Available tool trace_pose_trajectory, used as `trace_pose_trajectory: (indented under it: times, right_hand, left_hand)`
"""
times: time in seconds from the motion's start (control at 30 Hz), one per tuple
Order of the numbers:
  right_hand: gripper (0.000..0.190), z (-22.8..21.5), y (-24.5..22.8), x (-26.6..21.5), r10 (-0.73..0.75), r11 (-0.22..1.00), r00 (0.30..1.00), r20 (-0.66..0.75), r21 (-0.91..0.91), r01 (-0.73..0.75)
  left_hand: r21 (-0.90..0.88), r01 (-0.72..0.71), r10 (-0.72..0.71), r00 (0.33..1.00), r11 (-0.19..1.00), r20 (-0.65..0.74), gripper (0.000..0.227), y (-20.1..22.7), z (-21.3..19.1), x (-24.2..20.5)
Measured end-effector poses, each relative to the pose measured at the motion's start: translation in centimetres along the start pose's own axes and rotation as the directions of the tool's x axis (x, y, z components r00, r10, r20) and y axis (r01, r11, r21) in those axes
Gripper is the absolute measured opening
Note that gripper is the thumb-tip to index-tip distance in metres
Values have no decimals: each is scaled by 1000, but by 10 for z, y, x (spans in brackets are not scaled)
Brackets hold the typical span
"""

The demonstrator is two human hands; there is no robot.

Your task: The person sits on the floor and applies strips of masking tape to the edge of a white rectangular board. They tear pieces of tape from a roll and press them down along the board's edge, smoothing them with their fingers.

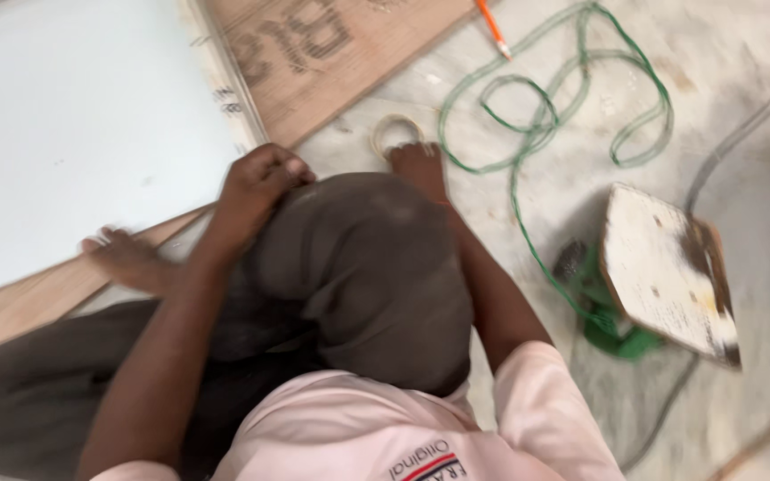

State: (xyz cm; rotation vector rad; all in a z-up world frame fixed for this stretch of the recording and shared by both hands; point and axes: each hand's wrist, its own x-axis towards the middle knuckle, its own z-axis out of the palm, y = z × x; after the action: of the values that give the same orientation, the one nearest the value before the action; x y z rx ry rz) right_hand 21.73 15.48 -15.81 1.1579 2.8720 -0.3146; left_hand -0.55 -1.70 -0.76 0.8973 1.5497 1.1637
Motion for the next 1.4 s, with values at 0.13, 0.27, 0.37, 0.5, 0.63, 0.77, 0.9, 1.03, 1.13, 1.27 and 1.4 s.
trace_pose_trajectory:
  times: [0.13, 0.27, 0.37, 0.5, 0.63, 0.77, 0.9, 1.03, 1.13, 1.27, 1.4]
  right_hand:
    - [18, -56, 23, 11, 175, 891, 959, -224, 451, -57]
    - [11, -179, 37, -1, 149, 621, 941, -304, 769, 150]
    - [14, -246, -5, -29, 26, 471, 933, -358, 828, 304]
    - [19, -253, -82, -41, -24, 520, 938, -346, 797, 308]
    - [26, -222, -155, -43, -237, 613, 869, -435, 628, 481]
    - [24, -215, -189, -39, -274, 555, 897, -346, 705, 442]
    - [24, -226, -194, -27, -381, 583, 838, -389, 603, 545]
    - [18, -237, -197, -7, -344, 552, 901, -264, 720, 421]
    - [22, -250, -203, 13, -526, 481, 751, -400, 588, 650]
    - [25, -263, -212, 44, -636, 497, 671, -380, 464, 734]
    - [25, -248, -217, 59, -631, 433, 651, -422, 505, 747]
  left_hand:
    - [-14, -26, 21, 967, 1000, -255, 51, -7, -15, -9]
    - [-351, -128, -42, 898, 928, -437, 51, 3, -17, -7]
    - [-360, -421, 257, 869, 833, -422, 46, 23, -11, -21]
    - [-203, -471, 386, 854, 858, -349, 47, 45, -5, -58]
    - [-46, -554, 509, 791, 831, -340, 51, 58, -14, -90]
    - [-60, -582, 525, 769, 811, -366, 44, 60, -25, -99]
    - [-168, -595, 484, 761, 786, -432, 44, 64, -34, -94]
    - [29, -587, 505, 670, 809, -545, 57, 86, -41, -95]
    - [306, -610, 653, 496, 731, -573, 54, 105, -56, -97]
    - [544, -531, 749, 324, 650, -578, 15, 106, -79, -84]
    - [309, -559, 581, 412, 770, -702, 11, 84, -89, -64]
